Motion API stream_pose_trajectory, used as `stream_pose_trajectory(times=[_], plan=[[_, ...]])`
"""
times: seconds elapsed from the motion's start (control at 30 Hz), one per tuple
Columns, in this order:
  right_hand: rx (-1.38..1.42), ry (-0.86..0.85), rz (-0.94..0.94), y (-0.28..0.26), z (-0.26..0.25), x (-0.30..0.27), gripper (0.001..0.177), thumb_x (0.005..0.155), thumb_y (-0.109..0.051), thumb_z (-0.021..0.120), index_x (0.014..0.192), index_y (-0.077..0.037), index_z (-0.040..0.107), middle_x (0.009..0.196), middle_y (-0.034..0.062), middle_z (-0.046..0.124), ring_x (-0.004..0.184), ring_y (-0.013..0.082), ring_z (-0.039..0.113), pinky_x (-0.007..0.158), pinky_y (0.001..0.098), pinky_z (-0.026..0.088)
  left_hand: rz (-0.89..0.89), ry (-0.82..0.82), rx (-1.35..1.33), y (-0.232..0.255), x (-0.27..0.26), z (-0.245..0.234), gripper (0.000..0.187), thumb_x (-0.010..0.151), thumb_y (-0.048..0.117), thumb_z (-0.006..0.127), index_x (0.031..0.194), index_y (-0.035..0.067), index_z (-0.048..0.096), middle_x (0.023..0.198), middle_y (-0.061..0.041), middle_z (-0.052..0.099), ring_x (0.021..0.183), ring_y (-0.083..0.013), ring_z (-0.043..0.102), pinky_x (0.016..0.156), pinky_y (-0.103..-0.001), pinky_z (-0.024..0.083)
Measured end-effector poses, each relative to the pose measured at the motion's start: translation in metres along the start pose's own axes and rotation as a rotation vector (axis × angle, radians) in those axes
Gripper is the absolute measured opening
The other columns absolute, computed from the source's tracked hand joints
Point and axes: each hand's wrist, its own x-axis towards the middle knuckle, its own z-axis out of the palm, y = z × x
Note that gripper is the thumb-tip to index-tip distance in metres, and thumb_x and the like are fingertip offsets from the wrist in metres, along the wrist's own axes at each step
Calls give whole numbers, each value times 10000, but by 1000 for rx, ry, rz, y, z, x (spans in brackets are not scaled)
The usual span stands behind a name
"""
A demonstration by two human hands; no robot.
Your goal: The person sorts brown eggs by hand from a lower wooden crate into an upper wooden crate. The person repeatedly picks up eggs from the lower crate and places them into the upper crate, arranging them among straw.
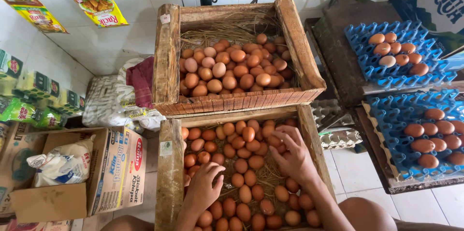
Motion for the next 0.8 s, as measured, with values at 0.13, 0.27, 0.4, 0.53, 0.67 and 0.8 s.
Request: stream_pose_trajectory(times=[0.13,0.27,0.4,0.53,0.67,0.8], plan=[[27,-17,89,-8,-16,21,377,923,-104,757,1297,-104,714,1310,104,593,1245,226,625,1094,347,515,-1,17,-20,3,2,-3,228,925,146,686,1149,127,723,1073,-36,710,1006,-279,670,849,-433,542],[-42,49,-83,-6,-25,47,430,895,-75,813,1306,-35,692,1260,138,614,1184,273,624,1047,383,560,1,1,-31,5,3,-5,217,935,147,677,1143,111,728,1077,-45,717,1013,-285,670,852,-435,544],[-20,56,-103,-8,-30,77,397,923,-36,773,1309,-24,684,1229,130,582,1181,270,611,1075,374,521,58,8,-32,1,4,-1,215,911,126,670,1122,114,710,1060,-62,704,980,-309,664,822,-462,529],[20,32,-99,6,-26,107,417,921,-24,769,1327,-43,677,1280,149,589,1062,217,630,716,254,574,39,5,-56,7,4,-8,213,927,114,664,1133,99,713,1083,-65,708,1003,-310,673,833,-458,542],[-18,46,-104,11,-19,143,398,945,-86,778,1323,-63,657,1248,126,576,1087,228,627,838,314,560,36,-4,-65,6,5,-8,215,937,114,664,1144,90,713,1075,-71,705,981,-309,673,818,-461,541],[-51,72,-198,19,1,178,396,962,-120,813,1327,-52,675,1256,153,587,1194,281,638,1035,372,529,22,-31,-69,7,6,-9,215,937,111,659,1144,87,712,1074,-74,702,982,-308,669,837,-452,532]])
